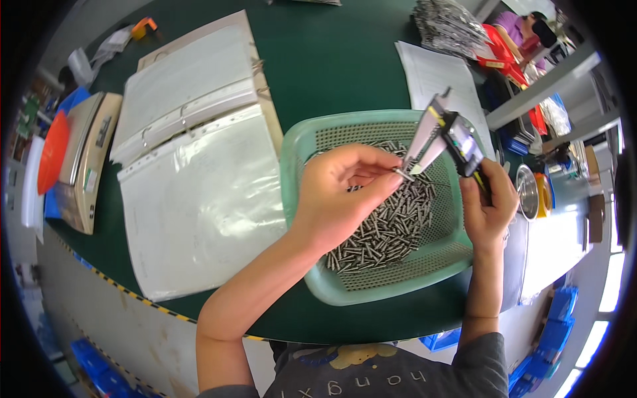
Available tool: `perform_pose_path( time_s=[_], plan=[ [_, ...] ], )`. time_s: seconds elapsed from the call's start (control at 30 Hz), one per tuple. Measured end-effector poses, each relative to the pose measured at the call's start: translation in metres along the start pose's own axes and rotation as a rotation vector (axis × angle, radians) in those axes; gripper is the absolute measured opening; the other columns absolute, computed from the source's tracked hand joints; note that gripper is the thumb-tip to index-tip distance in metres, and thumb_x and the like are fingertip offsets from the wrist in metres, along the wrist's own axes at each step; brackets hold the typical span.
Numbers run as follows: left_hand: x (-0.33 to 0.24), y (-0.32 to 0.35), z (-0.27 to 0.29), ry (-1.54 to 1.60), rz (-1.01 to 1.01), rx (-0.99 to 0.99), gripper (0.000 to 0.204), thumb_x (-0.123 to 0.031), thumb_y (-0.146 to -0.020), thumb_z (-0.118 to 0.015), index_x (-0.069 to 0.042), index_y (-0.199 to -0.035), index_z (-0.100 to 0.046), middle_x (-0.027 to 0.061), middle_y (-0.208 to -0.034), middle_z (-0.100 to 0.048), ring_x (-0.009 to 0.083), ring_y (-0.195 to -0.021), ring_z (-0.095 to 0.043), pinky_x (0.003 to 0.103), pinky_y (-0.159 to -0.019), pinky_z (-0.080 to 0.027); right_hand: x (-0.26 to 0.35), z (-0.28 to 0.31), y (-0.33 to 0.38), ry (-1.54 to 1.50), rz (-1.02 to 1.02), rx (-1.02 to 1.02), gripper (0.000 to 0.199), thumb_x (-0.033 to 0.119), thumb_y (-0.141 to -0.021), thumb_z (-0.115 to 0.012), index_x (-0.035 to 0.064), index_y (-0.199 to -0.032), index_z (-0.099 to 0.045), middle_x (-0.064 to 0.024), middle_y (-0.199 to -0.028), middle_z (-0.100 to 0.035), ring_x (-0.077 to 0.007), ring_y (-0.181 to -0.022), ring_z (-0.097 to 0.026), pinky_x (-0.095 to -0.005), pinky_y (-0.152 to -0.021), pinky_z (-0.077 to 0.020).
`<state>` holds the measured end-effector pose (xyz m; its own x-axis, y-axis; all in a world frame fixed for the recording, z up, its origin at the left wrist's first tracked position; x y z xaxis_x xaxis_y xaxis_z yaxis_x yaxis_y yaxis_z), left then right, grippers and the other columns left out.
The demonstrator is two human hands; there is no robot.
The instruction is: The recorder uses a digital caliper to measure the dimensions of small metal pins at a quality control workstation.
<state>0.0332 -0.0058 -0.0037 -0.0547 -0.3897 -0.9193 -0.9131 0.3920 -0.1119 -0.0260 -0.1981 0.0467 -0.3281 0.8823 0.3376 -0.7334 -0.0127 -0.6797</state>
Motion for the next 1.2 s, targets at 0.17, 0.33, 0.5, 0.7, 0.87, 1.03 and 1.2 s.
perform_pose_path(
  time_s=[0.17, 0.33, 0.5, 0.7, 0.87, 1.03, 1.2],
  plan=[
    [-0.0032, 0.0008, -0.0033, -0.003, 0.011, 0.046, 0.019, 0.0, -0.076, -0.065, 0.003, -0.094, -0.061, 0.0088, -0.09, -0.063, 0.0138, -0.083, -0.06, 0.026, -0.076, -0.049, -0.0018, 0.0047, 0.0001, 0.003, -0.04, 0.054, 0.024, 0.01, -0.071, -0.071, -0.0019, -0.088, -0.059, -0.0078, -0.069, -0.056, -0.0132, -0.052, -0.047, -0.0235, -0.047, -0.038],
    [-0.0074, 0.0009, -0.0032, -0.036, -0.021, 0.09, 0.021, 0.003, -0.076, -0.065, 0.003, -0.097, -0.06, 0.009, -0.092, -0.063, 0.0152, -0.086, -0.06, 0.027, -0.077, -0.049, -0.0006, 0.0041, -0.0018, -0.027, -0.095, 0.062, 0.025, 0.012, -0.068, -0.073, -0.0027, -0.084, -0.059, -0.0085, -0.068, -0.055, -0.0141, -0.052, -0.047, -0.0238, -0.047, -0.0384],
    [-0.0071, -0.0002, -0.0048, -0.027, -0.026, 0.071, 0.019, 0.0, -0.076, -0.066, 0.003, -0.094, -0.061, 0.0089, -0.09, -0.064, 0.0139, -0.082, -0.061, 0.027, -0.076, -0.048, 0.0, 0.0063, -0.0025, 0.047, -0.077, 0.026, 0.028, 0.016, -0.064, -0.077, -0.0014, -0.078, -0.06, -0.0089, -0.064, -0.056, -0.017, -0.048, -0.048, -0.0255, -0.044, -0.0392],
    [-0.0056, 0.0034, -0.0059, 0.053, 0.027, 0.092, 0.029, 0.0, -0.074, -0.067, -0.002, -0.095, -0.047, 0.0103, -0.095, -0.061, 0.0155, -0.089, -0.059, 0.029, -0.078, -0.045, 0.0022, 0.0081, 0.0001, 0.091, -0.011, 0.003, 0.031, 0.022, -0.06, -0.079, 0.0022, -0.073, -0.059, -0.0081, -0.062, -0.057, -0.0227, -0.049, -0.057, -0.0294, -0.043, -0.044],
    [-0.0053, 0.0044, -0.0049, 0.062, 0.019, 0.146, 0.024, 0.003, -0.076, -0.064, -0.002, -0.093, -0.048, 0.0113, -0.094, -0.06, 0.0171, -0.09, -0.06, 0.029, -0.078, -0.047, 0.0026, 0.0067, 0.0008, 0.079, 0.004, -0.012, 0.032, 0.024, -0.06, -0.079, 0.0033, -0.073, -0.058, -0.0073, -0.061, -0.058, -0.022, -0.048, -0.057, -0.0289, -0.042, -0.0438],
    [-0.007, 0.0032, -0.0041, 0.07, 0.033, 0.142, 0.021, 0.004, -0.078, -0.062, -0.002, -0.092, -0.048, 0.0107, -0.093, -0.06, 0.0171, -0.088, -0.06, 0.027, -0.077, -0.047, 0.0032, 0.0039, -0.0002, 0.106, -0.004, 0.048, 0.032, 0.027, -0.066, -0.075, 0.0026, -0.076, -0.057, -0.0069, -0.06, -0.055, -0.0237, -0.048, -0.056, -0.0318, -0.042, -0.0434],
    [-0.0059, 0.0026, 0.0004, 0.033, 0.041, 0.05, 0.019, 0.005, -0.078, -0.059, 0.0, -0.095, -0.05, 0.0103, -0.093, -0.06, 0.016, -0.087, -0.059, 0.026, -0.076, -0.046, 0.0042, 0.0032, 0.0001, 0.02, -0.003, 0.042, 0.032, 0.015, -0.069, -0.069, -0.0004, -0.094, -0.057, -0.0099, -0.068, -0.055, -0.0234, -0.05, -0.054, -0.0306, -0.045, -0.0431]
  ],
)
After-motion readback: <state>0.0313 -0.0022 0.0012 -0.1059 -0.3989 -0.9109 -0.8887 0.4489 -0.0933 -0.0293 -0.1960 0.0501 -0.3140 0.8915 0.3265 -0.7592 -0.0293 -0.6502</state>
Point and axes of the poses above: each hand's wrist, its own y-axis away from the middle knuckle, its own z-axis out of the back of the hand, x = y × z, the point moved 4 cm from there along -y, towards the middle knuckle
